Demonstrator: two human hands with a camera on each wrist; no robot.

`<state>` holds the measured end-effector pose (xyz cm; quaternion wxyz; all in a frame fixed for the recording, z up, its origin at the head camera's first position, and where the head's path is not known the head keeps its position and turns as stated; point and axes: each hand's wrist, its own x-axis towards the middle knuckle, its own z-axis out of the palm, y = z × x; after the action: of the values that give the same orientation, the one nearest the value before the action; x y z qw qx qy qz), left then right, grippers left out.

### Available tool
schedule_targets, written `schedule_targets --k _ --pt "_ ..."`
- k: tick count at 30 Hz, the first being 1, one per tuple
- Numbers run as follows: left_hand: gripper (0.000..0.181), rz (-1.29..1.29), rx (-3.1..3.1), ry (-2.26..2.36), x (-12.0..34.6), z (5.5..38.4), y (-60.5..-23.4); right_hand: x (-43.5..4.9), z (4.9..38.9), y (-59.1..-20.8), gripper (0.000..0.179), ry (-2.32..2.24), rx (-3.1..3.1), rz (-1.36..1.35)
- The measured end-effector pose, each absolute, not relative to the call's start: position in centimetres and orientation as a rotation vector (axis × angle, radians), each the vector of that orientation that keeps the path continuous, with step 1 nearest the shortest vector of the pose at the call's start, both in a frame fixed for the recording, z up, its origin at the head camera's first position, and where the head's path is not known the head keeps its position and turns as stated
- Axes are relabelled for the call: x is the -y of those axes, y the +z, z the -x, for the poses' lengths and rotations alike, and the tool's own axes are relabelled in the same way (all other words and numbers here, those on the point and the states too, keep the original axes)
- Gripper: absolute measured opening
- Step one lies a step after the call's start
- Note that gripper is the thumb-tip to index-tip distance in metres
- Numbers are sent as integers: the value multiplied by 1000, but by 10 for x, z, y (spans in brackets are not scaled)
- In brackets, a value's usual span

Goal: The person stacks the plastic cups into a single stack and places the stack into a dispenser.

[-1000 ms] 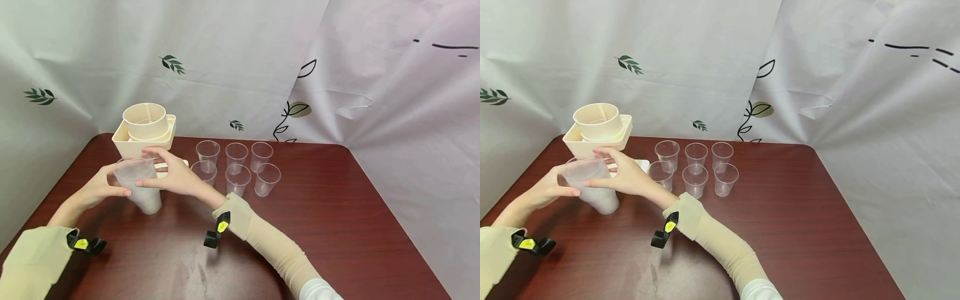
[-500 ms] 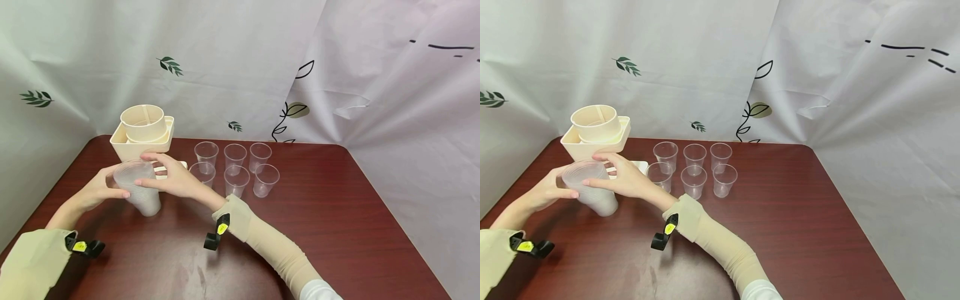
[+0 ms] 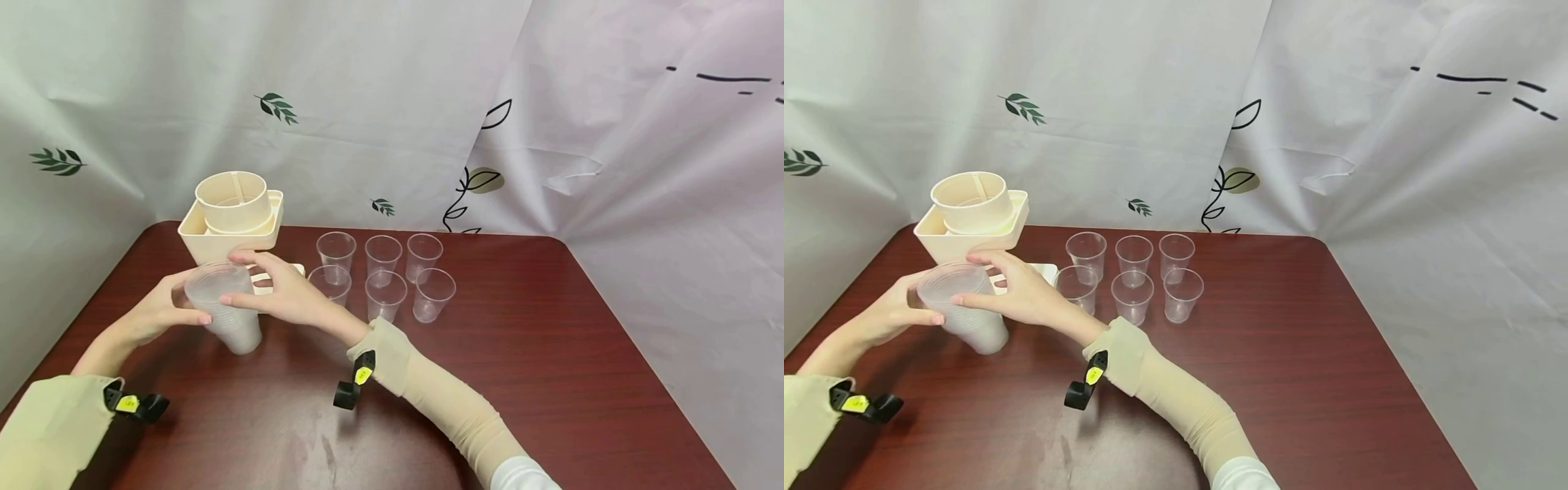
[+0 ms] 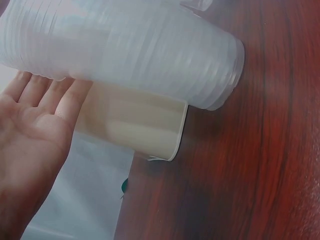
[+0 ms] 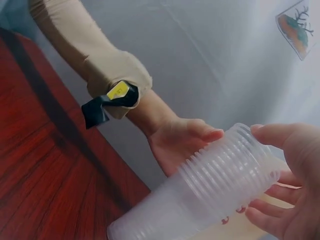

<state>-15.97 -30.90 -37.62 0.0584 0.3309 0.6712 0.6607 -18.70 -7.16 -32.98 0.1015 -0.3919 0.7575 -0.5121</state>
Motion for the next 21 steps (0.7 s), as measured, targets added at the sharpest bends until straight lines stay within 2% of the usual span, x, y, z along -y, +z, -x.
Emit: schedule_targets --k 9,21 --pt "74 -955 -2160 1909 309 158 -374 61 182 -323 56 -1375 -2498 1311" --pt "74 -938 -2205 1897 309 158 -373 22 179 -307 54 -1404 -2598 1335"
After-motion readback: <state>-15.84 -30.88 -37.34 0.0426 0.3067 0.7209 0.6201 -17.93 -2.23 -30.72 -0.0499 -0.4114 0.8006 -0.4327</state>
